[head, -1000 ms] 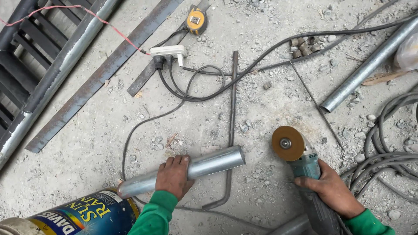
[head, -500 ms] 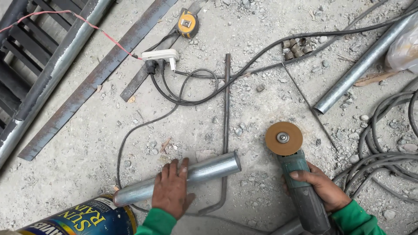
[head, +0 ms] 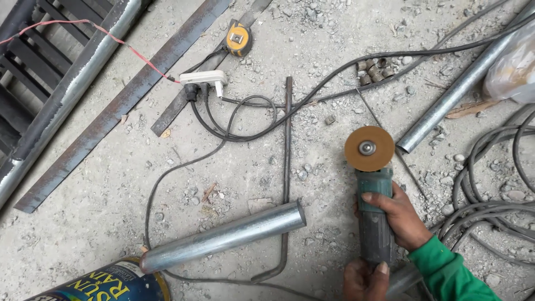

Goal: The person uses an angle grinder to cut a metal pipe, then fits a smaller pipe inside the larger one to mark a cut line. They cut the larger pipe along the marked line and test the fit of the two pieces.

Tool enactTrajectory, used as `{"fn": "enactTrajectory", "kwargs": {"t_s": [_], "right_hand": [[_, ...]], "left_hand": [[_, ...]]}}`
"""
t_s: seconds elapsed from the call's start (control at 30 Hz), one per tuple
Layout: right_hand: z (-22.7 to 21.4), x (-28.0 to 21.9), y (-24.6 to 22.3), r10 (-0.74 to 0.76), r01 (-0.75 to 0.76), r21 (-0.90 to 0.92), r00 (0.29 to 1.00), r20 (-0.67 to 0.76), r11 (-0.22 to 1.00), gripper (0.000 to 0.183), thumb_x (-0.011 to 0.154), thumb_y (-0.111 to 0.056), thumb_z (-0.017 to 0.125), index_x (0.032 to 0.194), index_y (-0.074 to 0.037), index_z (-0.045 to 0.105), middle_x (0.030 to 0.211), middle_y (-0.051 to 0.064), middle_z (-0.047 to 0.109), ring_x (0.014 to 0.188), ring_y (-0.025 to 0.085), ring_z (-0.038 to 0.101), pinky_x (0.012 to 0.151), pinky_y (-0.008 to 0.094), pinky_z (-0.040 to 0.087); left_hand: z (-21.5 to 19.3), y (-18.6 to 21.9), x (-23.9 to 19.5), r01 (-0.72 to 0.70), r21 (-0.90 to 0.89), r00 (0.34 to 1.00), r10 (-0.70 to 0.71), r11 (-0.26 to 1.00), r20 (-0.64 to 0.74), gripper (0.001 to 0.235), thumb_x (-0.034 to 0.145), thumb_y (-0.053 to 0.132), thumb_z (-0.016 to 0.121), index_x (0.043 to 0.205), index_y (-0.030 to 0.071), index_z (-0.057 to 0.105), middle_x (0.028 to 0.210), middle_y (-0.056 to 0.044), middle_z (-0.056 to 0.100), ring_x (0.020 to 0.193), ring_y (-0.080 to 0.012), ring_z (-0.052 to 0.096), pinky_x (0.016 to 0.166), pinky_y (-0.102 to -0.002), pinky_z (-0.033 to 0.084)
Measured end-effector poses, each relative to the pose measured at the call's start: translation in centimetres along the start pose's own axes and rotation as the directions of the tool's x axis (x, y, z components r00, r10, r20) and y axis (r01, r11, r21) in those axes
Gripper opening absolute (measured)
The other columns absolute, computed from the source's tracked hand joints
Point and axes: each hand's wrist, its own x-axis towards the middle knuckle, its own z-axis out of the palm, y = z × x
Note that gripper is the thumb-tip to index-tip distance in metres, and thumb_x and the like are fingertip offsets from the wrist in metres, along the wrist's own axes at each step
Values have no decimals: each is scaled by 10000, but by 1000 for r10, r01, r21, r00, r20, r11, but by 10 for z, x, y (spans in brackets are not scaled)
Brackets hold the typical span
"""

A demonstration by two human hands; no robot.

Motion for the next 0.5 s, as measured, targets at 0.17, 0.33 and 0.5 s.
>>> {"fn": "enactTrajectory", "kwargs": {"t_s": [0.17,0.33,0.5], "right_hand": [[1,24,-3,71,-66,-39,989,131,997,449,801,-116,714,1205,-8,548,884,267,688,659,384,660,559,467,553],[-3,29,-11,172,-179,5,950,259,984,323,825,-154,716,1009,102,642,829,341,741,629,397,692,575,461,586],[9,-19,-45,72,-144,-888,989,-125,436,674,734,-570,796,1199,-139,566,1003,156,762,883,291,706,789,404,517]], "left_hand": [[18,45,-8,36,22,998,-37,999,45,618,711,155,890,1252,36,617,810,-126,814,644,-142,706,580,-279,540],[36,108,-21,110,294,984,-146,949,105,844,646,266,927,1399,153,565,755,-27,868,576,-72,729,558,-221,583],[50,55,-7,63,604,995,-96,794,21,903,548,393,855,1379,309,513,719,170,840,644,-4,804,662,-186,664]]}}
